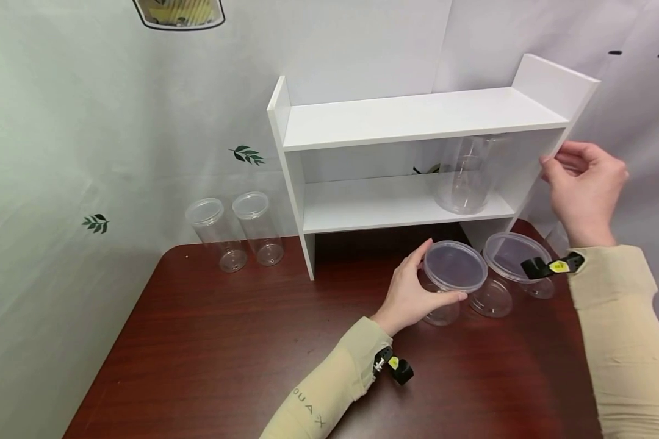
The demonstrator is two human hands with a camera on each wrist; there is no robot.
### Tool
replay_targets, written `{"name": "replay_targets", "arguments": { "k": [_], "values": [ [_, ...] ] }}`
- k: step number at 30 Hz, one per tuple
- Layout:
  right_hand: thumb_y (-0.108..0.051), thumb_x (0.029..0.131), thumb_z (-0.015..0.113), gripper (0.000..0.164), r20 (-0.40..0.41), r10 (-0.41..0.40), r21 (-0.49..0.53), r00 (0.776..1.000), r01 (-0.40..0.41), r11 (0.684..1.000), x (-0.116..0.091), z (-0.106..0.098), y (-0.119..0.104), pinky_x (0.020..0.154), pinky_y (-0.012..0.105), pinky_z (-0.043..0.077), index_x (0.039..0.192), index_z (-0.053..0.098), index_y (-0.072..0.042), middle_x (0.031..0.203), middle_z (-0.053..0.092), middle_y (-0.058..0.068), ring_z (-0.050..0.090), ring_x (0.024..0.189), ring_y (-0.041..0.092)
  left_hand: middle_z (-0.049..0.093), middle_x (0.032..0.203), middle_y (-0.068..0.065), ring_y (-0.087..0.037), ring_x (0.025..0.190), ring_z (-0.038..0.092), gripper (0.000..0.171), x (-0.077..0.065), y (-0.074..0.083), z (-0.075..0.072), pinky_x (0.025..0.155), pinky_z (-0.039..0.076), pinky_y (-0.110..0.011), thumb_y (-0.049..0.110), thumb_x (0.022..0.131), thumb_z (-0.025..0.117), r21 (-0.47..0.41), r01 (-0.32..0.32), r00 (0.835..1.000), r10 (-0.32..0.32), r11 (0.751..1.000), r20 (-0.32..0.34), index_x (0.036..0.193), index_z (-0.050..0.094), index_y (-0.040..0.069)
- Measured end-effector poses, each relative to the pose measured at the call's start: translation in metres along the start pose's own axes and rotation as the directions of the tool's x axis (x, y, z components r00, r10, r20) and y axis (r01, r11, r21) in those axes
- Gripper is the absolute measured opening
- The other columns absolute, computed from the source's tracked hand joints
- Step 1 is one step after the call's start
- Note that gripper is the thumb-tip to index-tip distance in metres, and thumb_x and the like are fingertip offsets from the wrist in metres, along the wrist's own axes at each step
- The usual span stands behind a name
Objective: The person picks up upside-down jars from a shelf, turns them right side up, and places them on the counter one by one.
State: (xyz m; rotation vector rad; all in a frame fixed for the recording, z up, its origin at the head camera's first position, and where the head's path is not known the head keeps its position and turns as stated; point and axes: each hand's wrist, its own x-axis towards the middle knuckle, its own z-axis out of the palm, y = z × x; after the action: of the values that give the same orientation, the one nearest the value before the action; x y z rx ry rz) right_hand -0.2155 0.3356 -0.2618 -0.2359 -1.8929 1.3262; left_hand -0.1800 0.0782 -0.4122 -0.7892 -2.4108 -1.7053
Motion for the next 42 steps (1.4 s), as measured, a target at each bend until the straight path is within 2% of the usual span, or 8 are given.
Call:
{"name": "replay_targets", "arguments": {
  "k": [9, 13, 17, 19, 24, 27, 34, 42],
  "values": [
    [-0.012, 0.089, 0.078, 0.028, 0.000, 0.006, -0.026, 1.000, -0.006, 1.000, -0.001, -0.002, 0.001, 0.068, 0.006, 0.051, 0.117, 0.075, -0.007, 0.093, 0.073, -0.012, 0.067, 0.072, -0.005, 0.043, 0.154, 0.009, -0.006, 0.129, 0.049, 0.109, 0.001, -0.001, 0.004, 0.106, 0.047, -0.037, 0.033, 0.072, 0.095, -0.058, -0.038, 0.999, 0.039, 0.998, 0.015, 0.160, 0.032, 0.022],
    [-0.013, 0.090, 0.077, 0.028, 0.002, 0.013, -0.047, 1.000, -0.013, 0.999, -0.002, -0.004, 0.002, 0.068, 0.006, 0.051, 0.118, 0.075, -0.007, 0.094, 0.073, -0.012, 0.067, 0.072, -0.004, 0.038, 0.157, 0.012, -0.008, 0.136, 0.044, 0.113, 0.001, 0.002, 0.003, 0.109, 0.043, -0.036, 0.036, 0.069, 0.096, -0.034, -0.057, 0.998, 0.057, 0.998, -0.007, 0.161, 0.030, 0.026],
    [-0.013, 0.090, 0.077, 0.028, 0.003, 0.013, -0.054, 1.000, -0.013, 0.998, -0.002, -0.005, 0.004, 0.068, 0.006, 0.051, 0.118, 0.075, -0.008, 0.093, 0.072, -0.013, 0.066, 0.071, -0.004, 0.042, 0.154, 0.012, -0.010, 0.137, 0.044, 0.111, 0.003, 0.010, 0.000, 0.109, 0.041, -0.032, 0.040, 0.068, 0.096, -0.009, -0.078, 0.996, 0.078, 0.997, -0.040, 0.159, 0.033, 0.032],
    [-0.012, 0.090, 0.077, 0.028, 0.005, 0.012, -0.050, 1.000, -0.012, 0.999, -0.002, -0.006, 0.004, 0.068, 0.006, 0.051, 0.118, 0.075, -0.007, 0.092, 0.072, -0.013, 0.067, 0.071, -0.004, 0.044, 0.152, 0.011, -0.009, 0.137, 0.044, 0.109, 0.005, 0.015, -0.002, 0.110, 0.041, -0.031, 0.039, 0.068, 0.096, -0.011, -0.100, 0.994, 0.099, 0.995, -0.052, 0.158, 0.035, 0.030],
    [-0.010, 0.089, 0.077, 0.027, 0.004, 0.012, -0.024, 1.000, -0.012, 1.000, -0.002, -0.004, 0.004, 0.067, 0.006, 0.051, 0.116, 0.075, -0.007, 0.090, 0.071, -0.013, 0.067, 0.071, -0.004, 0.042, 0.154, 0.011, -0.004, 0.139, 0.040, 0.107, 0.017, 0.027, -0.010, 0.112, 0.037, -0.026, 0.037, 0.069, 0.096, -0.020, -0.171, 0.983, 0.169, 0.985, -0.073, 0.157, 0.038, 0.018],
    [-0.009, 0.089, 0.077, 0.027, 0.003, 0.016, -0.017, 1.000, -0.016, 1.000, -0.001, -0.003, 0.003, 0.068, 0.006, 0.052, 0.116, 0.075, -0.006, 0.092, 0.072, -0.012, 0.067, 0.072, -0.003, 0.042, 0.155, 0.011, -0.001, 0.139, 0.037, 0.106, 0.027, 0.033, -0.013, 0.112, 0.034, -0.023, 0.036, 0.070, 0.096, -0.015, -0.184, 0.979, 0.182, 0.983, -0.088, 0.156, 0.039, 0.015],
    [-0.009, 0.090, 0.077, 0.028, 0.008, 0.028, -0.034, 1.000, -0.028, 0.999, 0.000, 0.000, 0.002, 0.068, 0.006, 0.052, 0.118, 0.074, -0.007, 0.092, 0.072, -0.013, 0.067, 0.072, -0.004, 0.041, 0.154, 0.014, -0.002, 0.138, 0.038, 0.100, 0.051, 0.052, -0.012, 0.111, 0.037, -0.027, 0.043, 0.075, 0.091, -0.022, -0.114, 0.988, 0.111, 0.993, -0.109, 0.157, 0.038, 0.023],
    [-0.010, 0.090, 0.077, 0.027, 0.005, 0.022, -0.028, 1.000, -0.022, 0.999, 0.000, 0.001, 0.001, 0.067, 0.007, 0.052, 0.116, 0.075, -0.006, 0.092, 0.072, -0.011, 0.067, 0.072, -0.003, 0.048, 0.151, -0.001, -0.010, 0.136, 0.044, 0.100, 0.091, 0.070, -0.009, 0.108, 0.039, -0.024, 0.045, 0.076, 0.090, -0.031, 0.009, 0.986, -0.014, 0.999, -0.165, 0.156, 0.038, 0.015]
  ]
}}
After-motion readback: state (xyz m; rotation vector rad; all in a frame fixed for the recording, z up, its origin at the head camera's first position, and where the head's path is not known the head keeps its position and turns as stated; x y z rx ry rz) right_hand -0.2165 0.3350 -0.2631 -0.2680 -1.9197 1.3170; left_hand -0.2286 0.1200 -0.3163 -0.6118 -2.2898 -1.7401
